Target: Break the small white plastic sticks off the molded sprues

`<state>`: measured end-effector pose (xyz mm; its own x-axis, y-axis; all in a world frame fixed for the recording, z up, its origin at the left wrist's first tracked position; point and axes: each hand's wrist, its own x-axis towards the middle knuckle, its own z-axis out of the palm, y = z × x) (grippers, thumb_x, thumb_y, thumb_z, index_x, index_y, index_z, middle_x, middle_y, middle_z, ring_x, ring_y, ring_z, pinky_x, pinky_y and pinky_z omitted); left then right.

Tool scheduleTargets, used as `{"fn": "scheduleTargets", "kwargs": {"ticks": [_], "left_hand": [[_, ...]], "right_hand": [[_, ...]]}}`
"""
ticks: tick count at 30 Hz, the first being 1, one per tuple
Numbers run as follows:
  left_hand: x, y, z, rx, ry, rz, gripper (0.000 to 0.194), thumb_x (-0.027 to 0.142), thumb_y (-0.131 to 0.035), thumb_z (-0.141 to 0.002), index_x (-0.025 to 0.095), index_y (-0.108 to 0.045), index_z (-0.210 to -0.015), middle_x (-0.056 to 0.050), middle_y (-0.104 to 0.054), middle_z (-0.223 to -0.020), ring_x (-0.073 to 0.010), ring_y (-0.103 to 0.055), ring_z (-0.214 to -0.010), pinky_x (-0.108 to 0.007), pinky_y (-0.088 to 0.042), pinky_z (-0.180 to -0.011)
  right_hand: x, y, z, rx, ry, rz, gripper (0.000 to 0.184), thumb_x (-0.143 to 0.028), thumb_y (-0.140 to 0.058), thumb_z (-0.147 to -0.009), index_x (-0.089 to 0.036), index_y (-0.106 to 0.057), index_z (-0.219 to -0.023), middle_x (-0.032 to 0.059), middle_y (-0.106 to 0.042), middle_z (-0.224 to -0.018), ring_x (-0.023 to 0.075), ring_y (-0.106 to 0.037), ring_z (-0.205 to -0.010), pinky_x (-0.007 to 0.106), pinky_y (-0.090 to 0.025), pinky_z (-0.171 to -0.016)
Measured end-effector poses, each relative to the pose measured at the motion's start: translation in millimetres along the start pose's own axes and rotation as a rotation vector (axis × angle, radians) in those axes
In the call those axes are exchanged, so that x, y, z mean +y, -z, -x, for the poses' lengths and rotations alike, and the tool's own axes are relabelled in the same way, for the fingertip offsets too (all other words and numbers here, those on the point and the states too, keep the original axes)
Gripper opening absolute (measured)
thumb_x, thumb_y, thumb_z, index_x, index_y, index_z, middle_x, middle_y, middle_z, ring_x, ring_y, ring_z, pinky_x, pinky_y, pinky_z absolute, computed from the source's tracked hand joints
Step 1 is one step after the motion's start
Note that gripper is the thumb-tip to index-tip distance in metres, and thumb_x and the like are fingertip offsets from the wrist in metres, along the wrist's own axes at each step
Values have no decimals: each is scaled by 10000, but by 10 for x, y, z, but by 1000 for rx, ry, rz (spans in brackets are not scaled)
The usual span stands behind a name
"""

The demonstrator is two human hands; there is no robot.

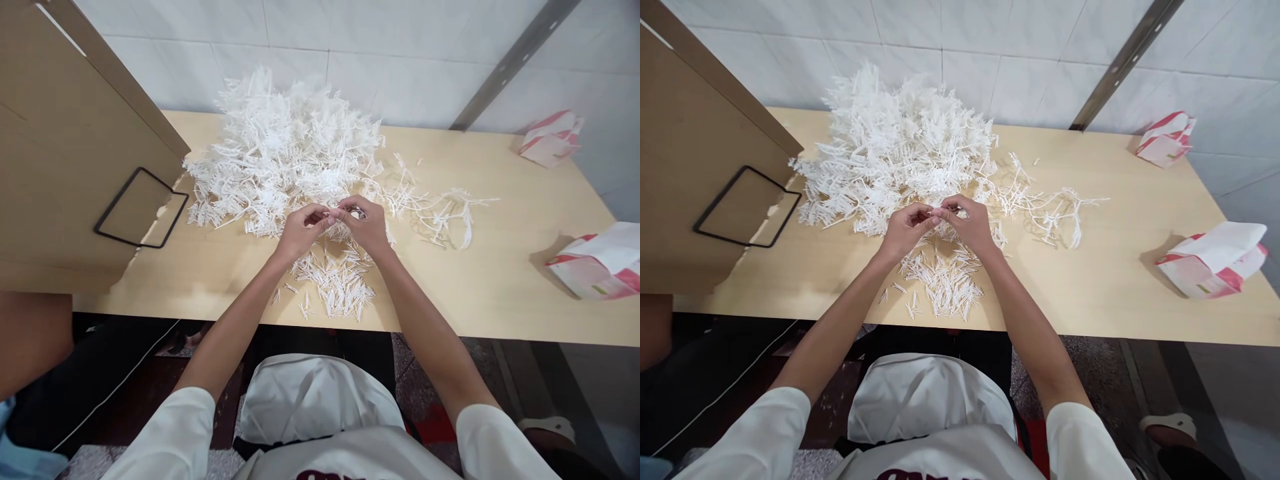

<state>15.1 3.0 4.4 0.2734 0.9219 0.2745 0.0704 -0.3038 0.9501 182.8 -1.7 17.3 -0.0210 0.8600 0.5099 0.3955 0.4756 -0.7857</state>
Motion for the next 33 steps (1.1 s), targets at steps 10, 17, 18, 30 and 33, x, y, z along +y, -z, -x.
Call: {"fn": "scheduleTargets", "kwargs": {"ticks": [10,17,18,30,33], "left_hand": [[-84,42,-22,67,-77,-61,170,374,-614,-887,207,-591,-908,-11,-661,-858,-112,-621,-777,-235,-499,-699],[-38,36,56,105,-158,-321,104,258,-553,-920,214,-647,-917,10,-715,-853,-117,-658,-770,-239,-492,-730],[-30,34,68,99,-194,-381,125,251,-535,-930,216,-655,-928,8,-726,-874,-122,-665,-795,-242,-490,-744],[-68,41,87,7,-440,-905,296,-5,-396,-808,197,-608,-852,-14,-700,-771,-156,-624,-716,-286,-417,-716],[-48,41,90,12,-404,-846,318,-8,-382,-799,204,-599,-892,-9,-703,-810,-153,-624,-753,-280,-416,-732]], "right_hand": [[13,17,-8,-167,41,81,309,-503,-662,-820,-217,-700,-929,34,-723,-897,146,-645,-759,292,-524,-692],[-28,25,6,-280,112,302,112,-265,-568,-845,-200,-660,-855,16,-675,-776,130,-555,-648,275,-431,-655],[-34,20,11,-288,107,343,111,-255,-548,-842,-199,-645,-847,16,-662,-758,134,-541,-645,276,-413,-647],[-48,-39,48,-396,154,645,113,-197,-454,-792,-206,-503,-691,29,-609,-668,165,-479,-645,295,-325,-654],[-45,-29,49,-371,132,603,129,-201,-437,-799,-205,-513,-695,21,-589,-652,160,-464,-637,291,-322,-644]]}}
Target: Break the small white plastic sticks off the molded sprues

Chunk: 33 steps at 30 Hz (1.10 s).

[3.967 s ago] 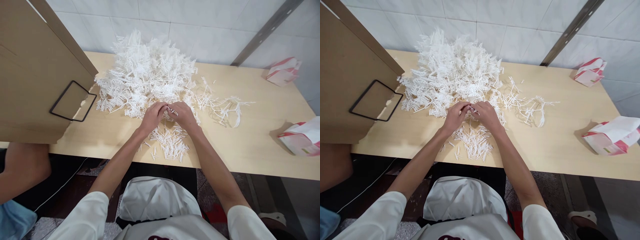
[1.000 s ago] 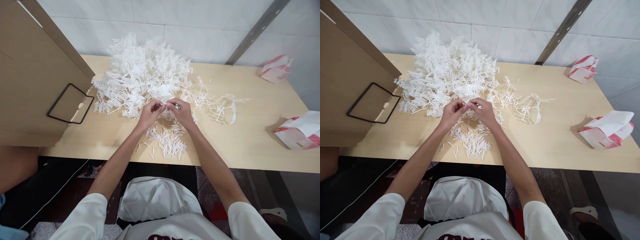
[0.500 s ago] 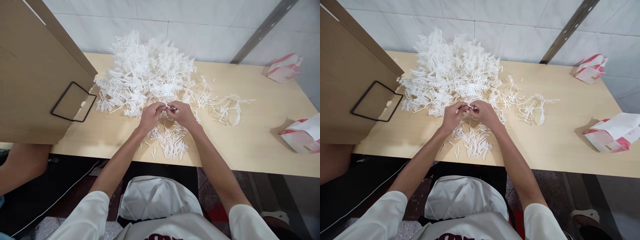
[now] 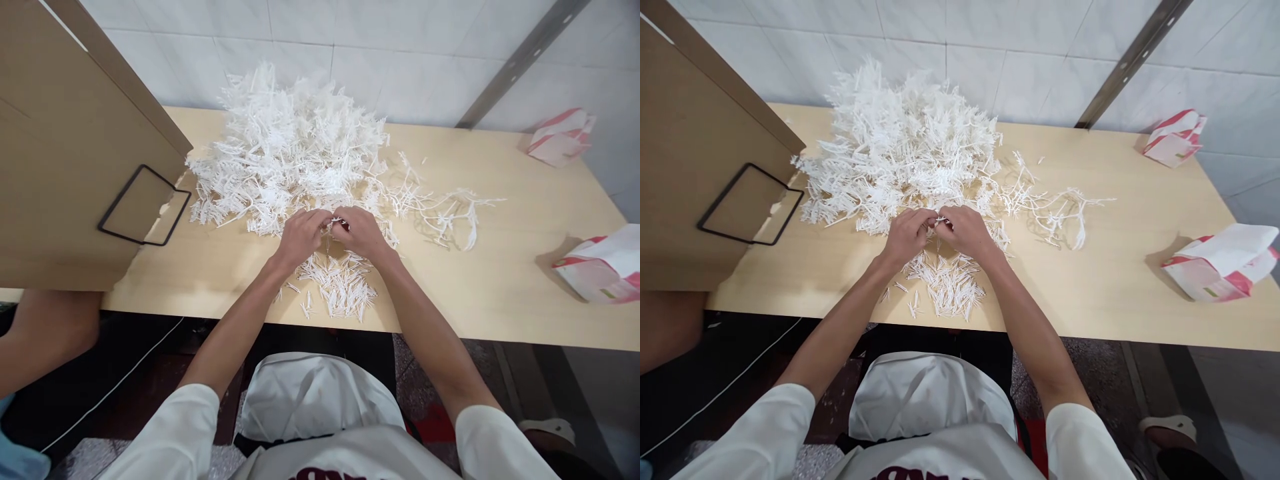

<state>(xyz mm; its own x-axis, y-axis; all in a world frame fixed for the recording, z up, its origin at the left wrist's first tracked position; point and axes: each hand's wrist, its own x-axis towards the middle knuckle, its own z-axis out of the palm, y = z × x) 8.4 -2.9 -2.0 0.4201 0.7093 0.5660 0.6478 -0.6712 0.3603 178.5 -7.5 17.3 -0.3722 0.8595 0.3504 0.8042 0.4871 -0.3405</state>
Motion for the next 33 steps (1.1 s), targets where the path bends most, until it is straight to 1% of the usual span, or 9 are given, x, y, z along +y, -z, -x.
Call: {"fn": "scheduleTargets", "kwargs": {"ticks": [4,11,14,16,19,22,24,29,33], "left_hand": [[-8,45,-25,-61,40,97,315,-7,-381,-751,204,-596,-844,7,-681,-776,-142,-597,-718,-268,-410,-712],[-140,170,-85,-277,44,311,271,39,-388,-712,196,-608,-733,24,-582,-630,-116,-521,-602,-239,-366,-599],[-127,160,-76,-338,39,309,257,40,-418,-725,193,-624,-735,24,-595,-637,-118,-529,-611,-246,-370,-603],[-90,124,-67,-271,90,315,253,57,-422,-787,194,-634,-800,13,-631,-690,-125,-562,-649,-251,-399,-620],[-39,70,-66,-72,136,325,265,120,-402,-899,204,-642,-974,-32,-691,-931,-150,-626,-869,-291,-480,-786],[-5,62,-75,37,138,271,244,191,-420,-944,218,-648,-1030,-60,-655,-1193,-191,-575,-1138,-384,-445,-999],[20,82,-82,85,167,289,240,269,-428,-970,224,-643,-1067,-61,-634,-1259,-200,-544,-1208,-414,-410,-1059],[69,97,-91,39,309,574,337,498,-532,-922,204,-644,-1044,-49,-707,-990,-145,-647,-892,-287,-510,-809],[30,25,-92,-18,350,770,349,523,-643,-835,186,-663,-925,-30,-707,-879,-123,-639,-788,-253,-507,-737]], "right_hand": [[27,0,1,-14,38,1,149,-210,-450,-781,-208,-468,-633,5,-524,-598,150,-408,-607,296,-299,-634],[77,65,-3,-120,227,37,136,-213,-475,-802,-206,-497,-668,8,-531,-619,155,-412,-630,310,-321,-678],[82,82,0,-72,193,32,153,-211,-476,-817,-205,-518,-669,15,-545,-630,158,-427,-637,316,-330,-678],[81,82,3,9,122,-61,149,-220,-477,-841,-202,-563,-720,18,-583,-671,155,-465,-655,311,-356,-681],[80,76,0,164,-21,-328,174,-342,-527,-894,-210,-628,-844,9,-646,-759,143,-546,-696,298,-420,-696],[91,66,-21,253,-157,-618,289,-509,-605,-859,-226,-662,-872,-5,-671,-785,131,-605,-695,288,-474,-685],[103,54,-37,262,-198,-738,336,-562,-656,-804,-230,-676,-856,-9,-673,-777,130,-626,-683,292,-498,-680],[108,24,-50,285,-215,-733,386,-607,-725,-710,-242,-677,-826,-9,-681,-809,140,-633,-730,307,-529,-722],[73,17,-39,280,-239,-719,422,-647,-693,-718,-232,-652,-785,-12,-662,-766,131,-606,-699,297,-522,-698]]}}
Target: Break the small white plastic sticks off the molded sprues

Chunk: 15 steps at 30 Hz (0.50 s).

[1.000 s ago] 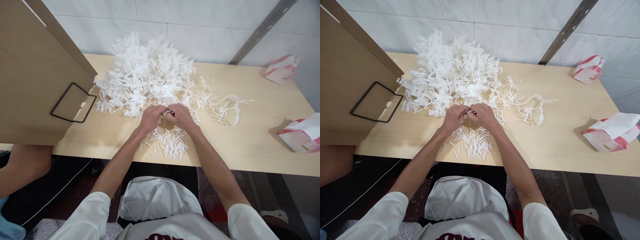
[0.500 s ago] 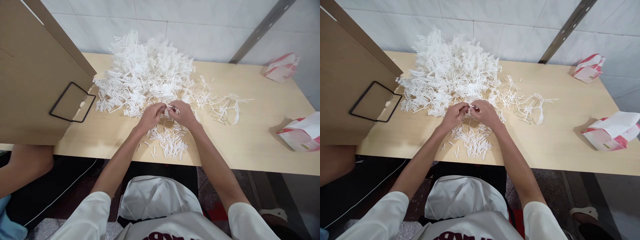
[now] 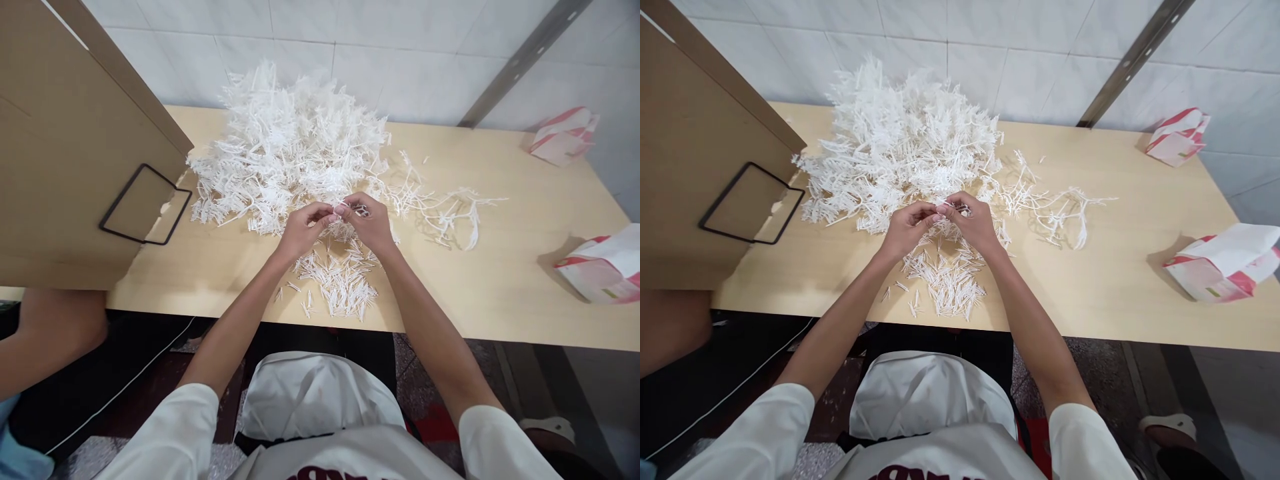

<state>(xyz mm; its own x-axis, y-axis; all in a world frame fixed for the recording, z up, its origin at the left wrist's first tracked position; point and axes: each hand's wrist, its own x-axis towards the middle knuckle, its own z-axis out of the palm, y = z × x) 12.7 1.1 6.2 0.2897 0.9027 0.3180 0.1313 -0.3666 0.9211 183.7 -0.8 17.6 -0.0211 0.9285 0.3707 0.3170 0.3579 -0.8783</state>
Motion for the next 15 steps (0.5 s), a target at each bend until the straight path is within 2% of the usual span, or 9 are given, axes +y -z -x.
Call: {"fn": "scheduleTargets", "kwargs": {"ticks": [2,5,8,12,15], "left_hand": [[-24,-7,-9,-15,17,51,331,500,-658,-826,182,-651,-917,-26,-696,-858,-116,-633,-771,-245,-505,-719],[-15,-15,-4,23,27,47,271,443,-650,-845,184,-617,-917,-22,-676,-853,-105,-619,-760,-237,-500,-714],[-5,-26,11,76,-5,-25,218,398,-617,-878,188,-580,-923,-19,-659,-859,-101,-605,-767,-240,-494,-733],[-53,-34,13,76,-50,-121,216,410,-553,-923,197,-550,-958,-24,-659,-872,-115,-612,-781,-248,-488,-720],[-86,-24,8,62,-72,-240,201,388,-535,-939,203,-580,-1004,-33,-675,-912,-136,-624,-818,-268,-483,-747]], "right_hand": [[-14,-3,6,-3,-12,-16,424,-647,-682,-729,-228,-653,-789,-10,-659,-755,128,-601,-687,293,-519,-680],[-28,13,2,-43,-10,-30,397,-613,-705,-729,-233,-675,-841,-1,-687,-802,139,-627,-726,302,-534,-704],[-28,48,-12,-106,16,15,365,-544,-756,-709,-241,-695,-903,7,-720,-881,155,-657,-796,316,-545,-751],[4,96,-24,-149,64,110,263,-472,-695,-795,-234,-711,-908,18,-735,-908,162,-668,-819,315,-537,-755],[39,105,-14,-178,155,221,183,-387,-650,-835,-231,-711,-908,23,-736,-905,162,-664,-795,311,-526,-748]]}}
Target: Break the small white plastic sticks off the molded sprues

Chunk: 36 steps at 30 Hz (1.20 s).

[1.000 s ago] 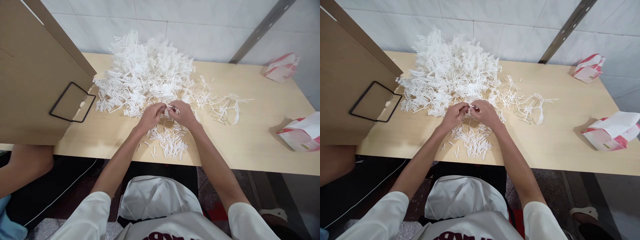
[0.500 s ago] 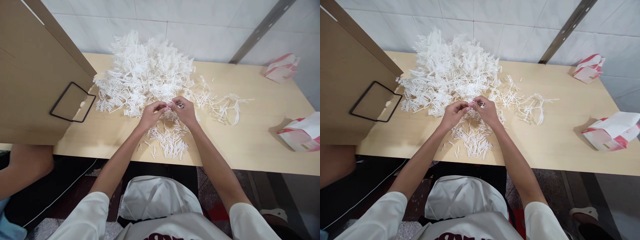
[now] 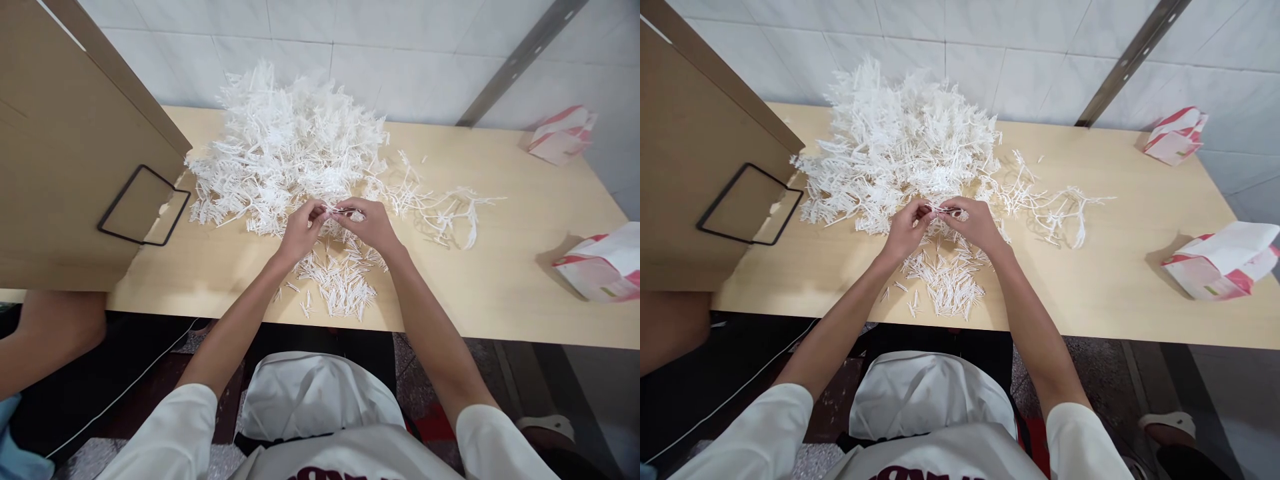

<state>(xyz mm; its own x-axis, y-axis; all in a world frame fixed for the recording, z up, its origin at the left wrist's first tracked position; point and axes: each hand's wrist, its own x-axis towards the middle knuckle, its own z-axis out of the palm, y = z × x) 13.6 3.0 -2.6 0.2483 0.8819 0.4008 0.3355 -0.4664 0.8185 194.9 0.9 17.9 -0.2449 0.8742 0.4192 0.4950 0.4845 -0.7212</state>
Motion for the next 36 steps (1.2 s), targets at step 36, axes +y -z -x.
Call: {"fn": "scheduleTargets", "kwargs": {"ticks": [36], "left_hand": [[114,49,3,89,23,17,294,441,-507,-945,205,-630,-1071,-73,-685,-1105,-163,-639,-1003,-300,-520,-838]], "right_hand": [[-66,-77,-35,127,-181,-318,344,-506,-750,-721,-235,-673,-918,16,-700,-908,146,-647,-800,310,-568,-719]]}}
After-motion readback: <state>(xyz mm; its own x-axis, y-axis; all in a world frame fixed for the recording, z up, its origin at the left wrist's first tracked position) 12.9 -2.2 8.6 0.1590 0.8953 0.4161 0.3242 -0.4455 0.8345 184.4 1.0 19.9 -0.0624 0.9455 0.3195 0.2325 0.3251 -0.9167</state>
